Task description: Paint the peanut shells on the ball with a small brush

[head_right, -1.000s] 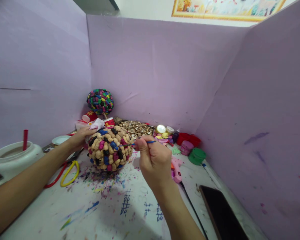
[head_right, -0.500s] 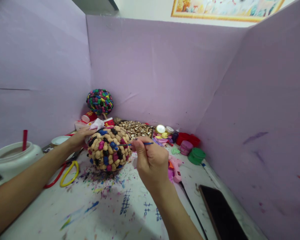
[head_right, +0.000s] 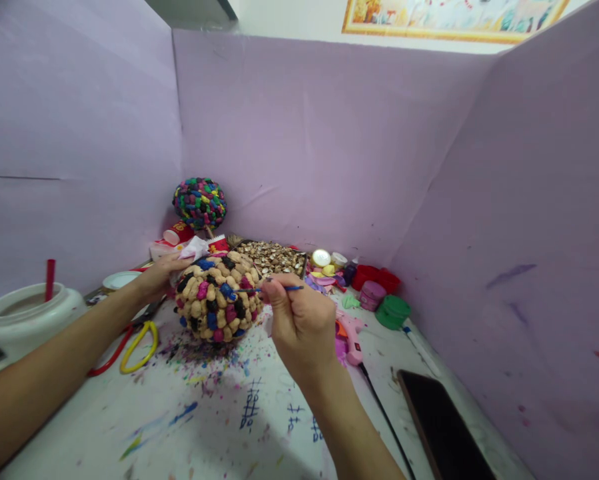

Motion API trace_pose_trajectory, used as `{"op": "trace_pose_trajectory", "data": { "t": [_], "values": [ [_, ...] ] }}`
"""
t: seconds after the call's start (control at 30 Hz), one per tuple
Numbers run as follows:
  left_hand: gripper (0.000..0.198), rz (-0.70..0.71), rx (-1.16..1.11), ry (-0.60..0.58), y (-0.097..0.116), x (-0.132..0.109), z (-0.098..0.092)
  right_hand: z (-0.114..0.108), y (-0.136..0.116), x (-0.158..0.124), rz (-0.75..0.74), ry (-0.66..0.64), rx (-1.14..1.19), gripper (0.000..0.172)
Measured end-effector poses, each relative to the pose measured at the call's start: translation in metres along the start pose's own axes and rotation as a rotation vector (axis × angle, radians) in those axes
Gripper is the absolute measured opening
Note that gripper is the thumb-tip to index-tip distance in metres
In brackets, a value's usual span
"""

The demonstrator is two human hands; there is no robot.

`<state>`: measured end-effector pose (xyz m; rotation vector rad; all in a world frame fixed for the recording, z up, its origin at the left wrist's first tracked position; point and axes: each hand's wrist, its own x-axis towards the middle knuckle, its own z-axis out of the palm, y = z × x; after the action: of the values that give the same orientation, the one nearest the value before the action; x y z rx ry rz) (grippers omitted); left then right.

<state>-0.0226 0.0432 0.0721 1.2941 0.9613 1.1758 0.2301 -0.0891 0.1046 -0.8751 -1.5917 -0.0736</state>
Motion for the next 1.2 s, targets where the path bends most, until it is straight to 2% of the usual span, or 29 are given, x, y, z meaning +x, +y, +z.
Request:
{"op": "trace_pose_trajectory", "data": {
  "t": [0.2, 0.37, 0.6, 0.73, 0.97, 1.2],
  "values": [
    [0.04, 0.014, 0.02, 0.017, 0.0, 0.001, 0.0, 0.0, -0.002, 0.001, -0.034, 0.004, -0.015, 0.025],
    [0.04, 0.01, -0.006, 0.009, 0.0, 0.0, 0.001, -0.001, 0.001, 0.001, -0.007, 0.004, 0.016, 0.022],
    [0.047, 0.003, -0.012, 0.009, 0.0, 0.0, 0.0, -0.003, -0.001, 0.003, -0.036, 0.0, -0.027, 0.027],
    [0.04, 0.0, -0.014, -0.005, 0.001, 0.0, 0.002, -0.003, -0.004, 0.003, -0.04, 0.014, 0.003, 0.027],
    [0.035, -0.013, -0.002, -0.006, 0.005, -0.002, 0.005, 0.0, -0.007, 0.001, -0.104, 0.006, -0.042, 0.022],
    [0.034, -0.004, -0.006, 0.007, 0.005, -0.002, 0.005, -0.002, -0.016, 0.005, -0.257, -0.035, -0.162, 0.023]
  ]
}}
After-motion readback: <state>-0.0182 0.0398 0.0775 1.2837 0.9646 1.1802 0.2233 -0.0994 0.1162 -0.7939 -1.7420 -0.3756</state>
